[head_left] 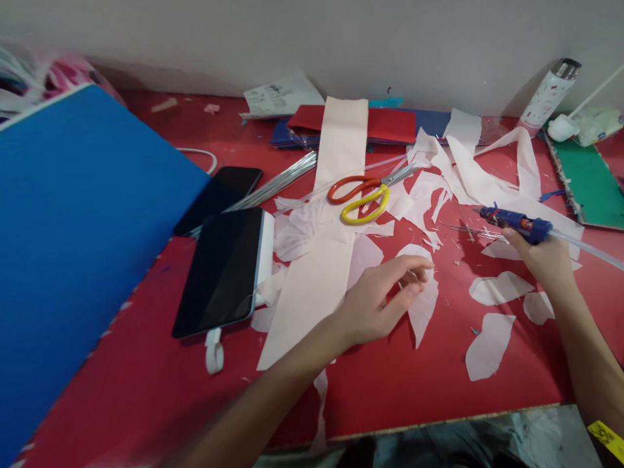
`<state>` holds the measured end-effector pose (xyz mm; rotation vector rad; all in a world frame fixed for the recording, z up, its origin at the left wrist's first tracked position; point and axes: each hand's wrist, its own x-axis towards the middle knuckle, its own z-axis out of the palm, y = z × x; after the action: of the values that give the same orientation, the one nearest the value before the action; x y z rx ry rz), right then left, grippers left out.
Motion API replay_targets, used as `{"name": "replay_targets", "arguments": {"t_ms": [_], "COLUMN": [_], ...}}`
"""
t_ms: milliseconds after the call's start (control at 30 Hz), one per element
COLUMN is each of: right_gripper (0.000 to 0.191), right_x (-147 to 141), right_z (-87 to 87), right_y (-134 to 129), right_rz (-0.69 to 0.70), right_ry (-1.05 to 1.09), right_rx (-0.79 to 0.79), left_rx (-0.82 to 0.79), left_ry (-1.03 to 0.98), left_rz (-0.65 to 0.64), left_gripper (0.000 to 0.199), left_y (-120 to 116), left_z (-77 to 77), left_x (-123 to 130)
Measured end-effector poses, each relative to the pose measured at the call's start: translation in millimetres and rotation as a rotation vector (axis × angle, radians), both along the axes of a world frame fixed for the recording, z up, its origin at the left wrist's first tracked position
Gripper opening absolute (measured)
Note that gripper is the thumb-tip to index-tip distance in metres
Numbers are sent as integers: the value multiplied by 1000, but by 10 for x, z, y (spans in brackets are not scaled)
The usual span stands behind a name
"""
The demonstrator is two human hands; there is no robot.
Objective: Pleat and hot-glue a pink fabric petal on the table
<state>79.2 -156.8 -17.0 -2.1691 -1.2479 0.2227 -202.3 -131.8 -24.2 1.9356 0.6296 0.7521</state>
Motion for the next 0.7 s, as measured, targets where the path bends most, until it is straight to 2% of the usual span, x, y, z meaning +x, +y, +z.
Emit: {"name": "replay_targets", "arguments": {"t_ms": [67,133,200,267,367,533,700], "right_gripper": [37,37,37,37,37,38,39], "right_x": [-8,-15,-19,-19,-12,-3,-13], "right_z": [11,17,15,7,-9,-30,-35], "right_y": [-2,-4,-6,-7,-9,-13,-26], "right_rz": [-6,-11,-9,-1,-1,-15,11], "right_ry": [-7,-9,-2,6,12,28,39], "right_rx": [-19,-30,-32,-35,-30,-14,18], "left_rx": [-80,-25,167,380,545,558,499], "left_ry": [26,116,241,341,420,419,423], "left_rz": [91,198,264,272,258,233,275], "left_gripper": [28,27,24,22,16,14,19], "left_y": [8,31,59,80,88,84,100], "left_z": [-62,-113,-145,-157,-162,-186,-209], "left_x": [15,34,55,73,93,106,153]}}
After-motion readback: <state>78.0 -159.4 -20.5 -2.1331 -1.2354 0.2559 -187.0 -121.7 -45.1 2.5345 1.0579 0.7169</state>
